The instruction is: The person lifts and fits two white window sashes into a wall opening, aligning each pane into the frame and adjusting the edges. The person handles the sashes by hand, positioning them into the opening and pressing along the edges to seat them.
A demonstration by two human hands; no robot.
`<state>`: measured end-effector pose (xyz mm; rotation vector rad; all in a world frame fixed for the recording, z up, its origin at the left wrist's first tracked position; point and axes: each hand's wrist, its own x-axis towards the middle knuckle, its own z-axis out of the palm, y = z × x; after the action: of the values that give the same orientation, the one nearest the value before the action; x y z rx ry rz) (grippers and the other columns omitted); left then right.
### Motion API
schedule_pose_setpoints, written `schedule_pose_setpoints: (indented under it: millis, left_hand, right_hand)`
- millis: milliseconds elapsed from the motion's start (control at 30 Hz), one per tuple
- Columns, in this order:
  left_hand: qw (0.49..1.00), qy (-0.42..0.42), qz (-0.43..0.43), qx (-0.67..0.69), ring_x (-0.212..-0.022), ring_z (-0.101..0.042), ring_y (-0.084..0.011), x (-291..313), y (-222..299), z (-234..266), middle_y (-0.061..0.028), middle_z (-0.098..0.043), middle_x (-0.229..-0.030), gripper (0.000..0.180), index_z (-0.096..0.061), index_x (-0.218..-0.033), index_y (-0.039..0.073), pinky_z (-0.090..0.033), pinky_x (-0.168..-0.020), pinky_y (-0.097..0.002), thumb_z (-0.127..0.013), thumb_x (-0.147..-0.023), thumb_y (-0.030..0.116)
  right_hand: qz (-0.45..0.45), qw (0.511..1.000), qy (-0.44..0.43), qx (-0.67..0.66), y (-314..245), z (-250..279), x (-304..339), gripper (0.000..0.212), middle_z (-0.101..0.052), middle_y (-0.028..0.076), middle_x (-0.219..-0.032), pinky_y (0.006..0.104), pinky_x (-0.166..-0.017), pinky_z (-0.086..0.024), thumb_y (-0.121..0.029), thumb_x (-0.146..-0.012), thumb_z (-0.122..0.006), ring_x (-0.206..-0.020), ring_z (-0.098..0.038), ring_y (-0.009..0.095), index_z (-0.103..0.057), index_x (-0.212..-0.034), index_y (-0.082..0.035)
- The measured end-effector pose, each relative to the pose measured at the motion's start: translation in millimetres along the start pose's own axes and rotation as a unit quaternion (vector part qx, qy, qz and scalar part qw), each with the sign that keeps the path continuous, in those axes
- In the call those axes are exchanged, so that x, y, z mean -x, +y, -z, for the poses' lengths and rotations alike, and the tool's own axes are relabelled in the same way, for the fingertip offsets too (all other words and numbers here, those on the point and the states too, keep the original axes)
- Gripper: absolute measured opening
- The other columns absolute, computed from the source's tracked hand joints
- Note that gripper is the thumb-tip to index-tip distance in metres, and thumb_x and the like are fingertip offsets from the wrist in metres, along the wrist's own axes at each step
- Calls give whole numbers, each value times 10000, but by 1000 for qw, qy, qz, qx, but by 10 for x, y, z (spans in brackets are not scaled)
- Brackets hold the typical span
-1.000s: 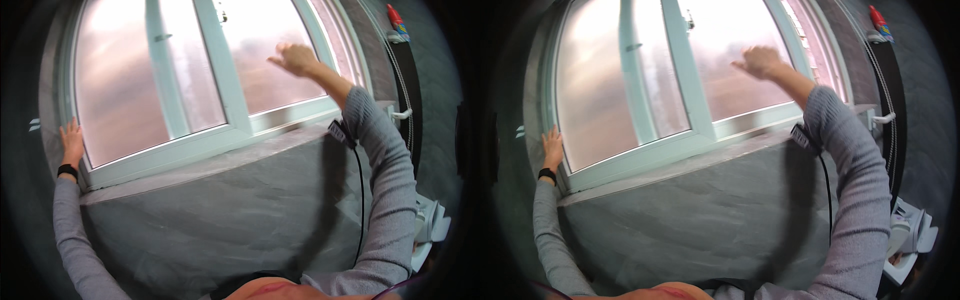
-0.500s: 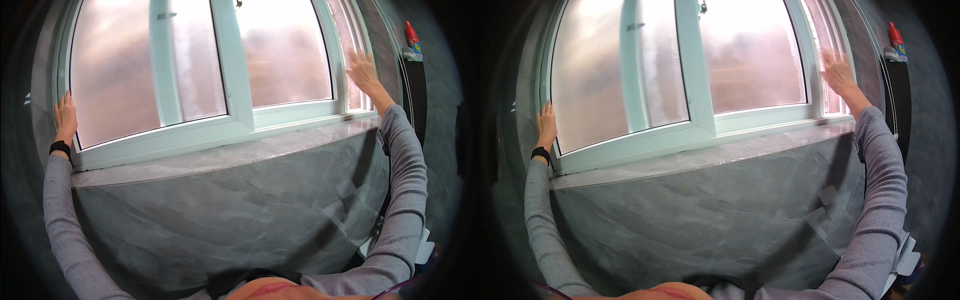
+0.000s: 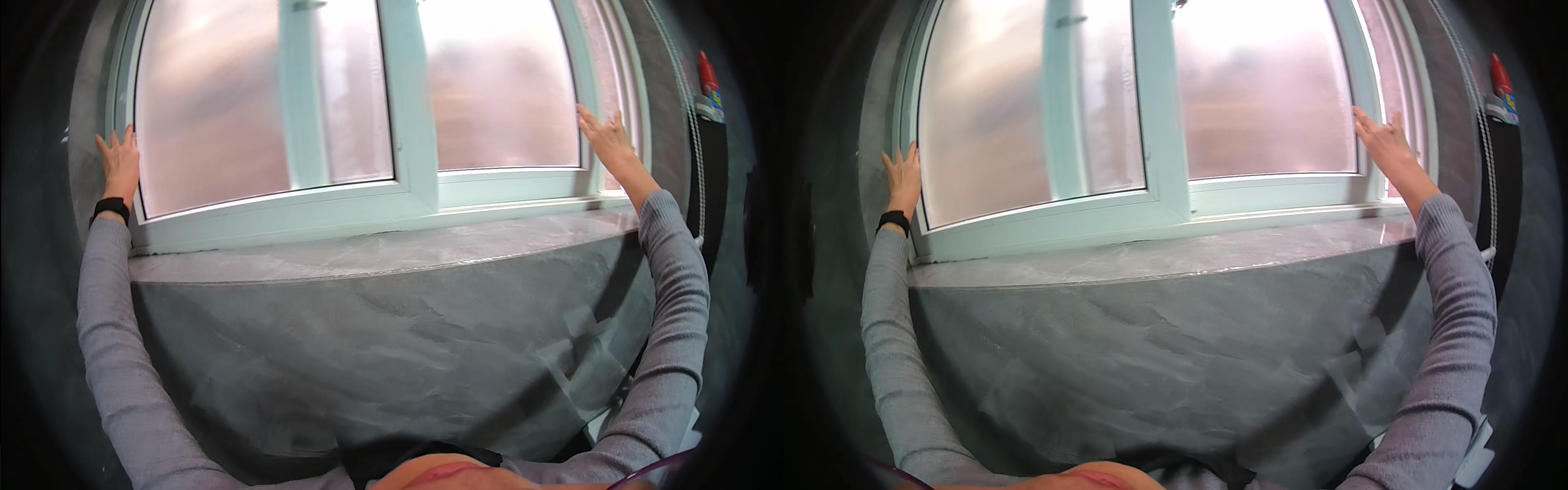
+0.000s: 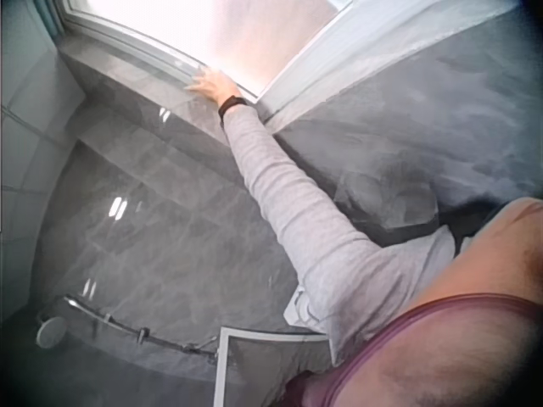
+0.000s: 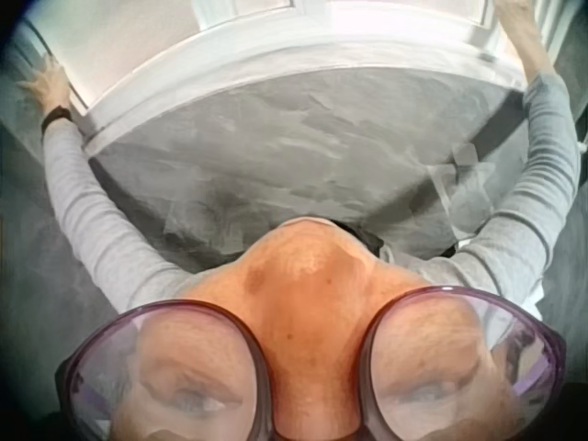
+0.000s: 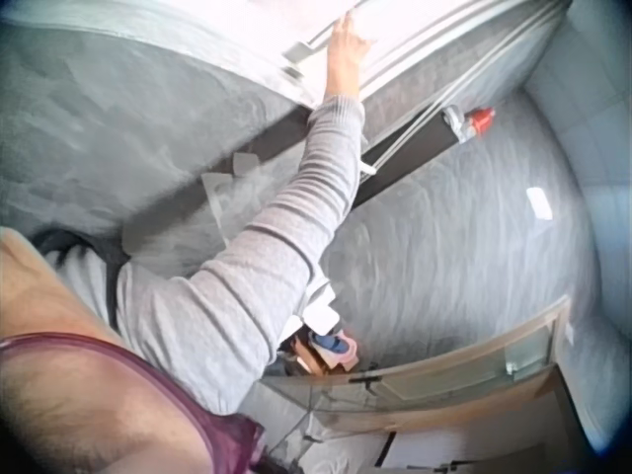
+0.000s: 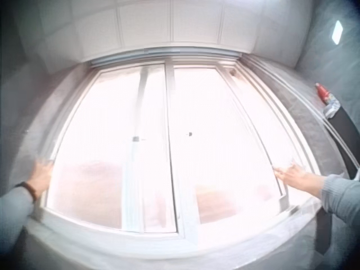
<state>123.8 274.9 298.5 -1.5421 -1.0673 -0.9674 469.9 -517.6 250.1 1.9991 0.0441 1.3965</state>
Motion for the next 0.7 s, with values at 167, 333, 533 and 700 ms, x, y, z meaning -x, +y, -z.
schedule_pose_setpoints:
  millis: [167,333,533,700]
  left_hand:
    - [999,5,-3,-41,-1286,-459,-269,67,-16,77,29,-404,-1507,407,-533,-1371,87,-284,-1097,-648,-484,-967,86]
    - [999,-47,11,21,-1330,-431,-286,-6,-2,203,-9,-381,-1527,427,-518,-1378,68,-300,-1112,-612,-494,-952,40]
    - [992,23,24,125,-1373,-407,-301,-39,8,-51,-91,-393,-1523,469,-478,-1399,52,-369,-1114,-480,-515,-933,22]
    - [981,52,18,185,-1376,-401,-311,-80,-54,-333,-134,-356,-1539,539,-444,-1433,64,-442,-1064,-434,-517,-903,-4]
  right_hand:
    - [-50,995,-74,37,-3,-191,-81,491,-174,-63,-1633,591,-927,-453,-31,-913,-523,-833,-725,214,-475,-1392,-125]
    - [-29,995,-91,40,19,-178,-129,576,-226,0,-1620,469,-589,-590,-55,-844,-606,-860,-729,244,-464,-1401,-87]
    - [-53,989,-20,-137,158,137,-134,595,-362,132,-1538,438,-799,-559,-95,-832,-625,-988,-676,358,-436,-1394,-37]
    - [-133,960,-9,-246,236,195,-217,564,-495,238,-1389,472,-944,-485,-233,-891,-610,-1138,-591,403,-422,-1380,-26]
